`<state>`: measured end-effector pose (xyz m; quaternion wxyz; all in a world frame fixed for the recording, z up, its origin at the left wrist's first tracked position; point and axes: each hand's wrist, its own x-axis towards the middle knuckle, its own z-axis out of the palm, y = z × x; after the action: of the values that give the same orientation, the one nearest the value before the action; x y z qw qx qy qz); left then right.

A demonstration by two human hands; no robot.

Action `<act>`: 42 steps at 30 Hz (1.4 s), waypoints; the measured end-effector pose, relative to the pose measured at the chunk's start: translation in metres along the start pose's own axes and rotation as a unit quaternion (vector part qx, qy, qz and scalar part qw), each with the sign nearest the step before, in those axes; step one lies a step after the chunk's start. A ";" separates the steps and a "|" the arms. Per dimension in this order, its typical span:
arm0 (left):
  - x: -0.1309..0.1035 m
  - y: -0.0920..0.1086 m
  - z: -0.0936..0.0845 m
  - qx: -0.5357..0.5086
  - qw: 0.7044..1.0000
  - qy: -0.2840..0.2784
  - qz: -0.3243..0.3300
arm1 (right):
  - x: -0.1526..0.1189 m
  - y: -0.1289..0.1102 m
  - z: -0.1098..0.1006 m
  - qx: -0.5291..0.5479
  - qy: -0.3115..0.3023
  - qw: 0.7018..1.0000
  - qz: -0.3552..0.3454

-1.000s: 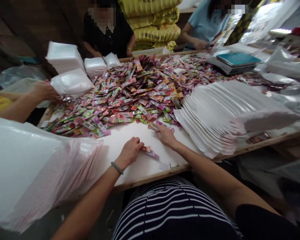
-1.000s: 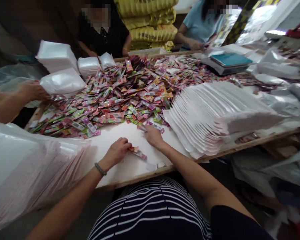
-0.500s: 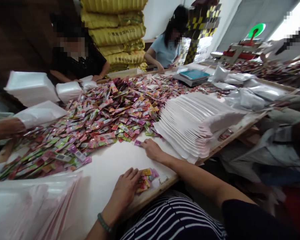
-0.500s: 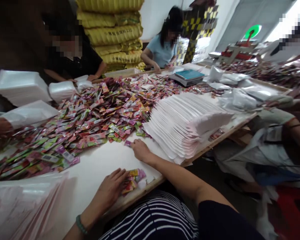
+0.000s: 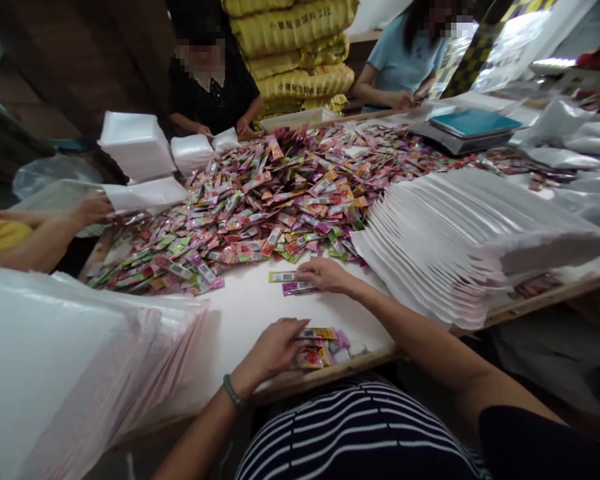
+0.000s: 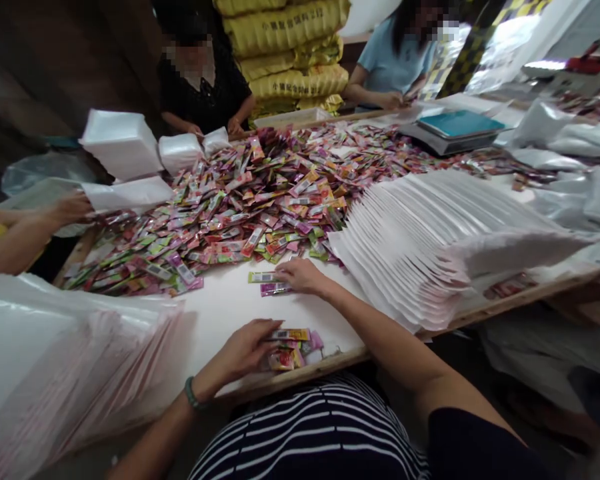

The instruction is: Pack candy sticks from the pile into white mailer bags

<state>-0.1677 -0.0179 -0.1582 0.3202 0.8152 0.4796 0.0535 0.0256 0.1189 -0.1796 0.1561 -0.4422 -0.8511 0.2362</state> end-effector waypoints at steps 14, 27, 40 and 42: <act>0.090 -0.021 -0.023 0.197 0.971 0.122 -0.051 | 0.017 0.017 -0.027 -0.283 -0.097 0.954 0.023; 0.061 -0.043 -0.013 0.201 0.970 0.140 -0.008 | 0.066 -0.020 -0.009 -0.186 -0.087 0.976 -0.068; 0.063 -0.037 -0.012 0.206 0.973 0.106 0.005 | 0.121 0.002 -0.043 -0.245 -0.026 0.966 -0.074; 0.064 -0.038 -0.014 0.197 0.975 0.104 0.007 | 0.108 0.015 -0.041 -0.247 -0.065 0.964 -0.074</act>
<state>-0.1675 0.0536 -0.1833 0.1011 0.8555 0.5058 0.0450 -0.0049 0.2264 -0.1469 0.0034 -0.3867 -0.9215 0.0348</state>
